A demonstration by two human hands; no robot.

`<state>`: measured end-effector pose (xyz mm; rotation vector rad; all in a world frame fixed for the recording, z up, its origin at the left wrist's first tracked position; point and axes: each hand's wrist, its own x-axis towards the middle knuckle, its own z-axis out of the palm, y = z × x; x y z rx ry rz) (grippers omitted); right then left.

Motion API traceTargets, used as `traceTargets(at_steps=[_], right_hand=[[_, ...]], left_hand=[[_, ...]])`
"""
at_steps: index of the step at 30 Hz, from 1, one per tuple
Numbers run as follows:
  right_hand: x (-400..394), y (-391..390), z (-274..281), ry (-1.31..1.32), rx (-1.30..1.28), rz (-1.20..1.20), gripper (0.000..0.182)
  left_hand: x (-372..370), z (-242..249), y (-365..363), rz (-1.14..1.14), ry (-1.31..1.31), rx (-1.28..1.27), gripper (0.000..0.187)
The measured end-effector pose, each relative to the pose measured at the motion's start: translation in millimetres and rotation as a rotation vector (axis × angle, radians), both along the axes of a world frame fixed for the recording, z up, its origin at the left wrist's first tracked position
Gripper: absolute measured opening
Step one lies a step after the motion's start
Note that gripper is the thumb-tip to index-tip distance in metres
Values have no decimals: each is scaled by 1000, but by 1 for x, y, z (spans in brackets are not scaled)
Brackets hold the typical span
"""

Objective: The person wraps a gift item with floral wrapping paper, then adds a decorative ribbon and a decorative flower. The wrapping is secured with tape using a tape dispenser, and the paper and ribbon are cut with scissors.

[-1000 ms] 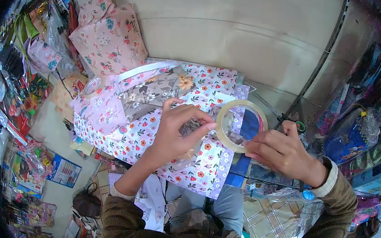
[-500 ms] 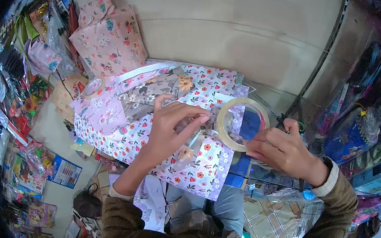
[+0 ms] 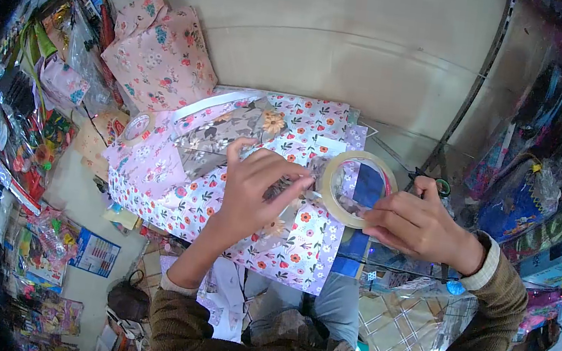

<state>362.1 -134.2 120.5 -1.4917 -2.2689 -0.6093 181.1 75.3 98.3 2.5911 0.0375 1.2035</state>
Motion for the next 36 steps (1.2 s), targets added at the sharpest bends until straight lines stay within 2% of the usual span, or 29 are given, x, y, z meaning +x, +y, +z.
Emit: traceTargets(at_steps=[5,11,17,23,26,30,33,36], right_hand=[[-6,-1,10,42,-84,-59,21],[-14,-3,11,141,-198,-126,20],[-12,-3,8,128,-69,-280,22],[-3,-3,11,329,-172,-479,26],[-5,-6,2,240,-183,-429,28],[-16,-9,7,357,-426,-375,33],[-4,-15,22,394,-621,-171,33],[12,-31,34,231,-746,-74,34]], left_hand=[[2,-1,-3,6,-40,13,5],[-3,5,-21,13,39,9,4],[-11,10,-34,-90,118,-64,6],[-17,13,-42,-143,83,-62,5],[-17,4,-35,-54,97,-96,9],[-18,-2,-32,-9,76,-93,9],[-19,-3,-30,-2,51,-106,9],[-21,-2,-29,-20,58,-69,9]])
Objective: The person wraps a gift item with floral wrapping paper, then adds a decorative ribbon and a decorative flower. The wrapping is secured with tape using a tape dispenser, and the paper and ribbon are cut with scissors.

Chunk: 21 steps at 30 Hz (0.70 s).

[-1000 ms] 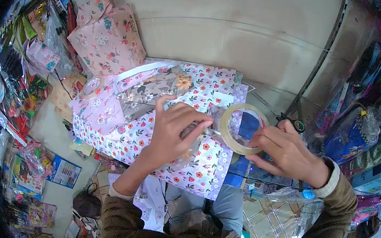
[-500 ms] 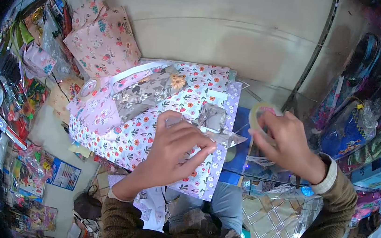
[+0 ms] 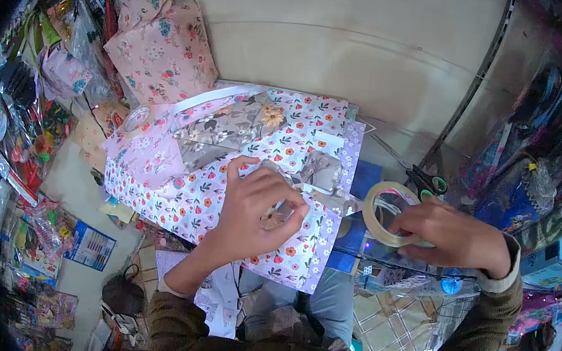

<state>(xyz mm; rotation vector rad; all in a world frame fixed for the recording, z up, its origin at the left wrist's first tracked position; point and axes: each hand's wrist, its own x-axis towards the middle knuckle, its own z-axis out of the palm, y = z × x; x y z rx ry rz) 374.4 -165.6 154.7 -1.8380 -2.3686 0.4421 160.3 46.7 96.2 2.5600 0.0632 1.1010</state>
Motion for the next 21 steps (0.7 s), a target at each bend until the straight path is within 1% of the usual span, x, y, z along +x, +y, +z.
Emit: traceTargets(at_steps=[3,6,9,12,15,18,21], right_hand=[[-9,1,9,-6,-72,-159,33],[-11,6,4,72,12,-131,28],[-18,7,-1,19,72,-189,24],[-22,10,-5,-29,130,-237,24],[-26,12,-4,-11,146,-322,22],[-25,18,-3,129,113,-334,19],[-1,26,5,81,68,-651,17]], left_hand=[[-1,-3,3,-11,-6,50,9],[-2,-4,3,-14,0,67,9],[-3,-8,3,6,-7,46,9],[-9,-9,6,23,-3,2,9],[-13,-9,5,27,9,15,8],[-14,-8,5,38,34,-17,7],[-13,-9,10,40,13,-73,9]])
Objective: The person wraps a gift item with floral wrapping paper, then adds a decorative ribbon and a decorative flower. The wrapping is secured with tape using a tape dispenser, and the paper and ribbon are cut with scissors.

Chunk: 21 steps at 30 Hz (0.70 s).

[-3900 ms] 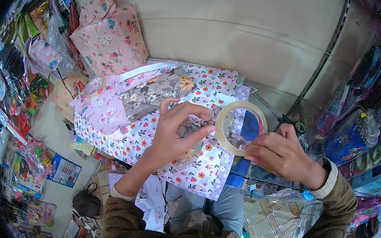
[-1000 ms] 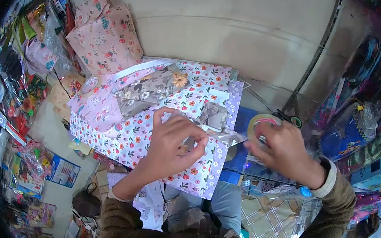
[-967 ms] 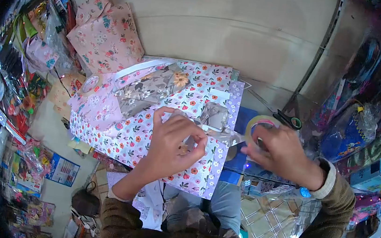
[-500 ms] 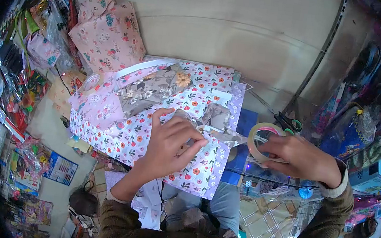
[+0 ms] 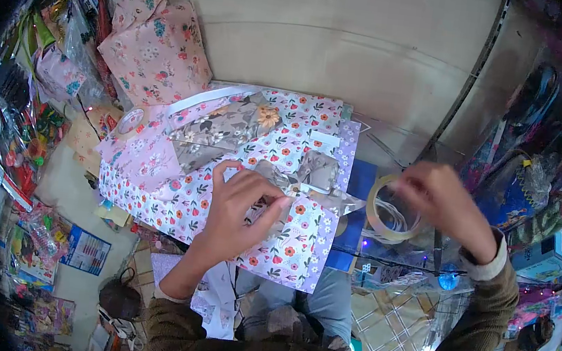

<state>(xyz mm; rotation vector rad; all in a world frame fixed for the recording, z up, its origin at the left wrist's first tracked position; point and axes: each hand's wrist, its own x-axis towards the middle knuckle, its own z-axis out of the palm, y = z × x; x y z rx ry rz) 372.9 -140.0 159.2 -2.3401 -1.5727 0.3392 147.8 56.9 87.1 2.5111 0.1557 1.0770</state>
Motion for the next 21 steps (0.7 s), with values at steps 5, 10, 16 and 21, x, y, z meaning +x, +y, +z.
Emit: traceTargets(at_steps=[5,10,16,21], right_hand=[[62,-18,-32,-396,153,64,21],[57,-22,-17,-264,21,62,28],[49,-23,-20,-375,-23,18,36],[52,-24,-16,-504,-116,-61,42]], left_hand=[[-2,3,0,-4,12,-4,8],[-3,8,-1,-24,34,-41,12],[-1,17,0,-22,19,-15,17],[4,20,0,-32,10,-5,15]])
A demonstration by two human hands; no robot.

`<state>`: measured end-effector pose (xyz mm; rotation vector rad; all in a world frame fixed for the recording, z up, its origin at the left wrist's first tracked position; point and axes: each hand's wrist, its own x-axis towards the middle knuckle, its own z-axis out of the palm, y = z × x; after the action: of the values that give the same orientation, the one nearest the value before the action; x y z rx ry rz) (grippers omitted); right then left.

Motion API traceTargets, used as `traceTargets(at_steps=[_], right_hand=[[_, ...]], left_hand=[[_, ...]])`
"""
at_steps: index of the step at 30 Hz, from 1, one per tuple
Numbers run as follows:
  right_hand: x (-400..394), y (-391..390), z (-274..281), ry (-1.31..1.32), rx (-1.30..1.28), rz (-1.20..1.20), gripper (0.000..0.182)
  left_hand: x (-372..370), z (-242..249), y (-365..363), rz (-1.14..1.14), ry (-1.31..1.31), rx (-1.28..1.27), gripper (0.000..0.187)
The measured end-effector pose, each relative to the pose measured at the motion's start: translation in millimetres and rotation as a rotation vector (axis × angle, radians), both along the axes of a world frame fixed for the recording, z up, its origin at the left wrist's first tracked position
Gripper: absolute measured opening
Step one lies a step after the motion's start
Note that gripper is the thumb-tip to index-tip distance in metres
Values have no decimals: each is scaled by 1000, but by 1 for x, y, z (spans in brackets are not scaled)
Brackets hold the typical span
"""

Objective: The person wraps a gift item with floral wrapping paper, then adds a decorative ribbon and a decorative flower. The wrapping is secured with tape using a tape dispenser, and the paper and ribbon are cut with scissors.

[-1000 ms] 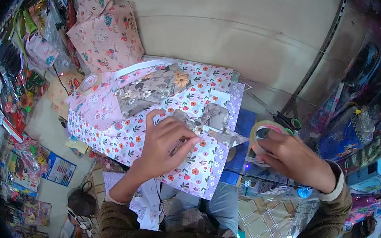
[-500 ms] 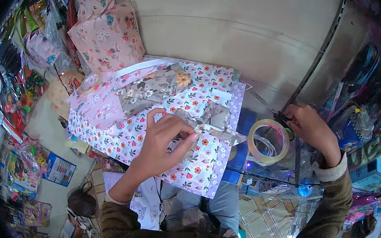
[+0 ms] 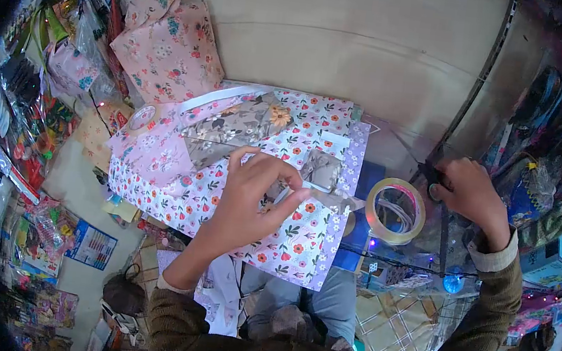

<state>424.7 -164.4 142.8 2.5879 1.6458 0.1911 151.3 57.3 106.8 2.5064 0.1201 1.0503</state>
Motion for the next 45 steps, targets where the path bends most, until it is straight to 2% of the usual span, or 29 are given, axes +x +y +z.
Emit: traceTargets(at_steps=[3,6,9,10,16,25,31,34,37,40,43,45], right_hand=[[-8,-7,8,-72,188,41,30],[-13,-1,25,112,397,112,42],[-17,1,33,298,480,386,55],[-19,0,40,310,398,399,65],[-17,5,54,207,54,520,69],[-29,30,73,195,-215,515,61],[-10,27,57,216,-39,742,54],[-11,26,56,241,-13,750,51],[-10,27,49,233,-24,626,56],[-18,27,58,287,-112,549,51],[-15,26,57,231,-110,582,48],[-6,22,51,372,-25,575,45]], left_hand=[[4,-3,3,-12,-29,14,15],[6,-4,7,-3,-29,12,14],[8,-1,9,-1,-22,29,14],[8,-3,11,-4,-25,42,15],[8,0,18,-3,-10,130,17],[5,9,14,8,1,185,16],[5,11,12,7,-21,210,14],[5,11,12,10,-29,202,14],[6,11,11,20,-34,200,15],[5,8,11,23,-41,198,14],[2,9,11,1,-60,137,13],[-2,9,10,-21,-80,87,14]])
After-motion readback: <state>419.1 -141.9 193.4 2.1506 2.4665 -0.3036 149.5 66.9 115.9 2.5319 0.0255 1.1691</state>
